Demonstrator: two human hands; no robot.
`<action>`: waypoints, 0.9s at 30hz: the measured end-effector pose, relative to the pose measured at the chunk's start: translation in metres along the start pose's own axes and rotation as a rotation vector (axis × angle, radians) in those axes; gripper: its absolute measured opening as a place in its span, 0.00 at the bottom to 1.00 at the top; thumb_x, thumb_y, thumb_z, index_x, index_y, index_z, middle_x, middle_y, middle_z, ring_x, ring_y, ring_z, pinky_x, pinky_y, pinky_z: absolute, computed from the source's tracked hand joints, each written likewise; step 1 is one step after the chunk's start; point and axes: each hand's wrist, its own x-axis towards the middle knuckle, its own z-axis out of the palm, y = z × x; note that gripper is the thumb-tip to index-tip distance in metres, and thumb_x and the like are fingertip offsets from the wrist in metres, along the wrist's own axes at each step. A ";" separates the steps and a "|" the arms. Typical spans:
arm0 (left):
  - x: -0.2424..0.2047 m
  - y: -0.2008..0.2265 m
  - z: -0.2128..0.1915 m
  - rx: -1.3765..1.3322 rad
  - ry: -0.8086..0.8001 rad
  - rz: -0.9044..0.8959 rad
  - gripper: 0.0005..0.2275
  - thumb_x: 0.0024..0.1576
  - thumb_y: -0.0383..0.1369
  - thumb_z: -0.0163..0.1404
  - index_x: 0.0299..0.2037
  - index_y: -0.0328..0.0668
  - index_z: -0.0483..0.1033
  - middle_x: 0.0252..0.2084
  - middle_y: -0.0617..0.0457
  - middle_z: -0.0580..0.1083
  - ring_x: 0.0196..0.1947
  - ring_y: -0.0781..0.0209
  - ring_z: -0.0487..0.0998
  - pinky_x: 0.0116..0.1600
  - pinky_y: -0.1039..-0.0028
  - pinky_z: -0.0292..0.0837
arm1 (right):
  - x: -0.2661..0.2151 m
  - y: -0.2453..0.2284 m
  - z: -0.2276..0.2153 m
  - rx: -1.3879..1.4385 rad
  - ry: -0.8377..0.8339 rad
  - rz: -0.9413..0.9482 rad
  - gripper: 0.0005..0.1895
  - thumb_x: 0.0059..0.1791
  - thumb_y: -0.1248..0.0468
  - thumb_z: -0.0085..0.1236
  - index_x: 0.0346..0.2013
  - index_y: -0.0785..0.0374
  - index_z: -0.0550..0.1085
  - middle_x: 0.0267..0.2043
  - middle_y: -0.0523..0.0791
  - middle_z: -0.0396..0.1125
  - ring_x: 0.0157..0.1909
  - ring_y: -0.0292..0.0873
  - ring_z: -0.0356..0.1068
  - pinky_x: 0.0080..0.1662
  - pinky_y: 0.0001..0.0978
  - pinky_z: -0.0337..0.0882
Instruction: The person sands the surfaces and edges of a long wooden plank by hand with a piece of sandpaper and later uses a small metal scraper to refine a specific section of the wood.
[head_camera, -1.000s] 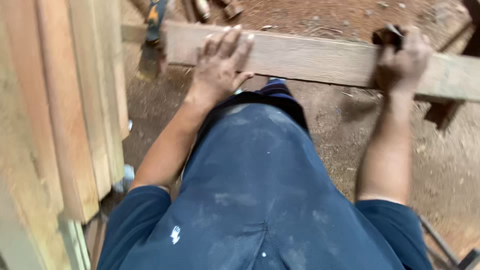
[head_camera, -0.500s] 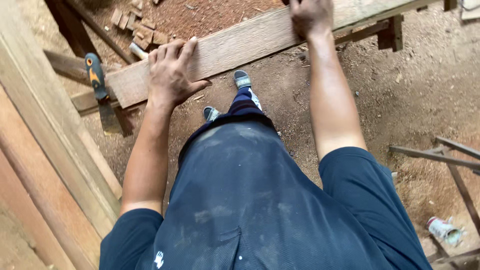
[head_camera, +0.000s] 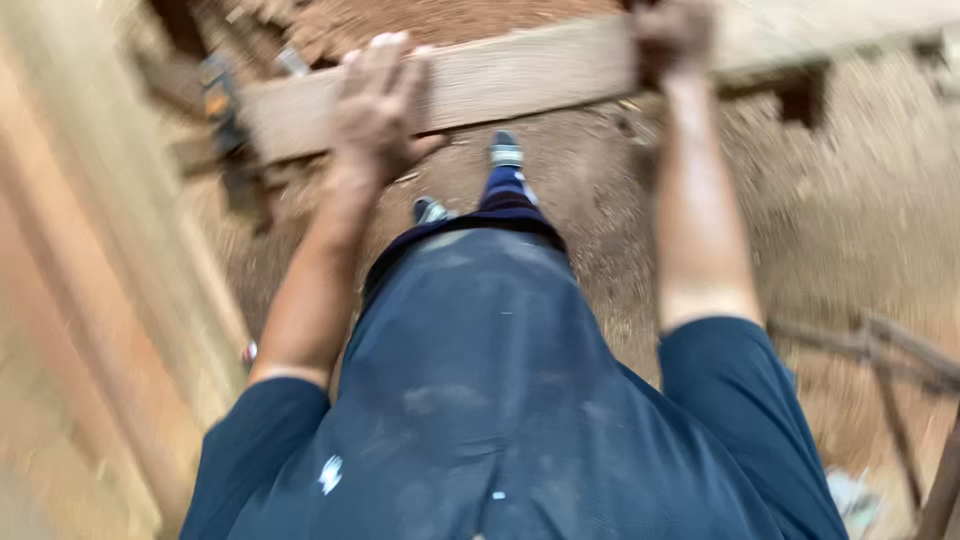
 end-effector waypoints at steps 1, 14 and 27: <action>-0.008 0.002 0.007 0.044 -0.026 -0.020 0.45 0.51 0.55 0.66 0.74 0.42 0.59 0.76 0.39 0.56 0.73 0.36 0.54 0.73 0.43 0.47 | 0.007 -0.008 0.009 0.027 0.000 -0.013 0.09 0.60 0.62 0.45 0.42 0.62 0.72 0.35 0.47 0.70 0.31 0.40 0.69 0.33 0.30 0.71; -0.068 0.032 0.018 0.053 0.069 -0.184 0.35 0.65 0.36 0.48 0.78 0.41 0.42 0.81 0.40 0.42 0.79 0.48 0.31 0.79 0.55 0.20 | 0.158 -0.299 -0.155 0.414 0.203 -0.701 0.07 0.61 0.63 0.58 0.38 0.55 0.77 0.33 0.43 0.75 0.39 0.41 0.75 0.38 0.35 0.72; -0.090 0.027 0.053 -0.233 -0.008 -0.169 0.13 0.65 0.42 0.46 0.44 0.44 0.80 0.53 0.49 0.76 0.63 0.52 0.69 0.77 0.56 0.54 | 0.140 -0.604 -0.146 0.186 -0.091 -1.224 0.24 0.48 0.54 0.65 0.60 0.45 0.75 0.60 0.52 0.68 0.59 0.51 0.65 0.59 0.48 0.62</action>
